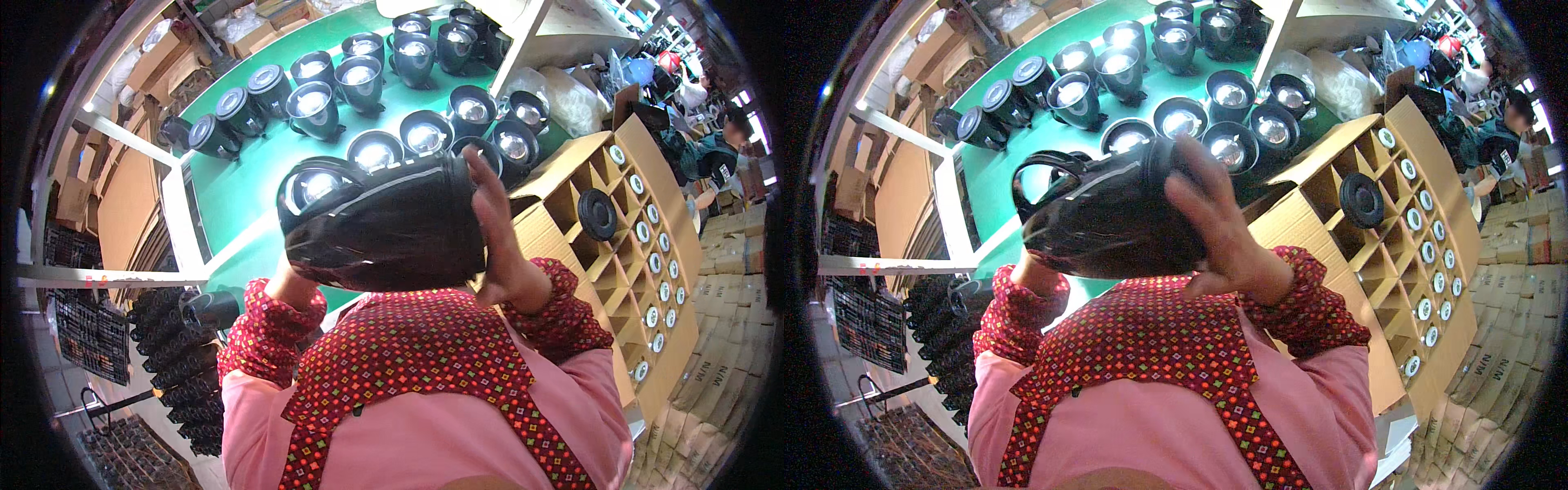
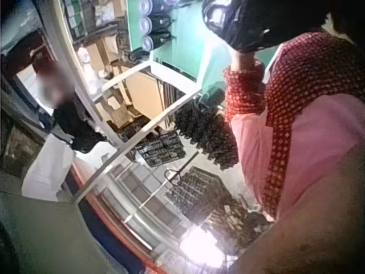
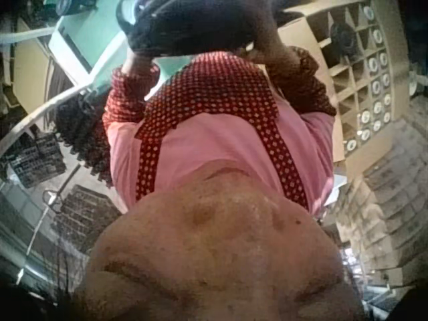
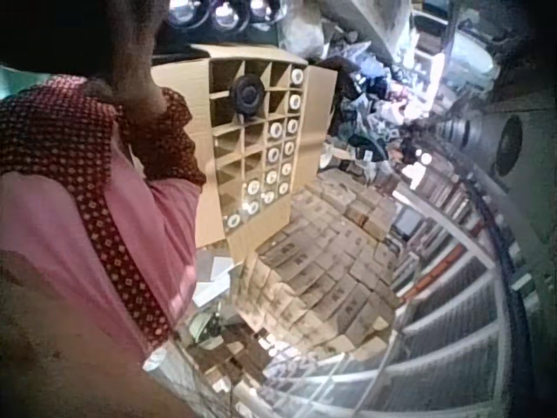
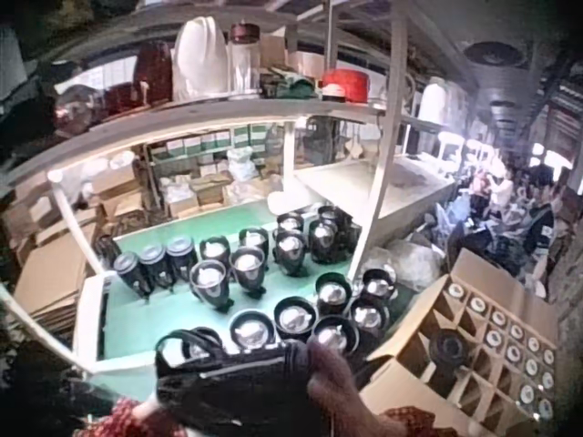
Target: The person repeatedly picks up black pots from a green table, places white circular inserts into them, and then places the assembled units into a cardboard box. The person handles the items one at a time throughout the clip.
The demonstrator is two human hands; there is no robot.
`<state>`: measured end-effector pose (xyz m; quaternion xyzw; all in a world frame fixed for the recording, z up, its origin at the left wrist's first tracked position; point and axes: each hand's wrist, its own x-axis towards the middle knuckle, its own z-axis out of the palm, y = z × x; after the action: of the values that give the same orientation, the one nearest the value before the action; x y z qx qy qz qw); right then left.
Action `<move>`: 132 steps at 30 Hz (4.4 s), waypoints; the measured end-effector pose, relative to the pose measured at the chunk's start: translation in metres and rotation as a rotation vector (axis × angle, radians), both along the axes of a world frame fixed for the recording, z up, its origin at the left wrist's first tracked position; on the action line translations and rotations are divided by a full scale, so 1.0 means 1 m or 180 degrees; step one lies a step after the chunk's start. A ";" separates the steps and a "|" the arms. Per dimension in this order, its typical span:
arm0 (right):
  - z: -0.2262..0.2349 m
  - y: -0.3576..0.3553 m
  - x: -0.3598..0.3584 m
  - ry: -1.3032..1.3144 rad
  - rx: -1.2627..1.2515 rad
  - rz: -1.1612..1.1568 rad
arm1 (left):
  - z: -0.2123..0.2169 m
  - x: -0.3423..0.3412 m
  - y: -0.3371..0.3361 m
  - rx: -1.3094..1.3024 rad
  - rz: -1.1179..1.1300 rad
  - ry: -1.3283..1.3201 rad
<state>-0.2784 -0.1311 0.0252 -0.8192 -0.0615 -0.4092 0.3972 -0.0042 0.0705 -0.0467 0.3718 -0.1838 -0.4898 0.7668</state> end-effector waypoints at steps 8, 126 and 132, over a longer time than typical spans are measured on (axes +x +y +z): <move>-0.023 0.007 0.000 0.1187 0.1751 -0.0466 | 0.124 -0.022 -0.020 -0.1144 0.0583 -0.6373; 0.042 0.050 0.096 0.1477 -0.0947 0.0928 | 0.076 0.010 0.122 0.1235 -0.0527 -0.3980; 0.053 0.070 0.161 0.1670 -0.1256 0.1624 | 0.083 0.045 0.136 0.1898 -0.1398 -0.4111</move>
<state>-0.1170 -0.0609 0.0782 -0.9145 -0.2365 -0.0554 0.3235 0.0407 0.2068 0.0363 0.7327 -0.5273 -0.3449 0.2572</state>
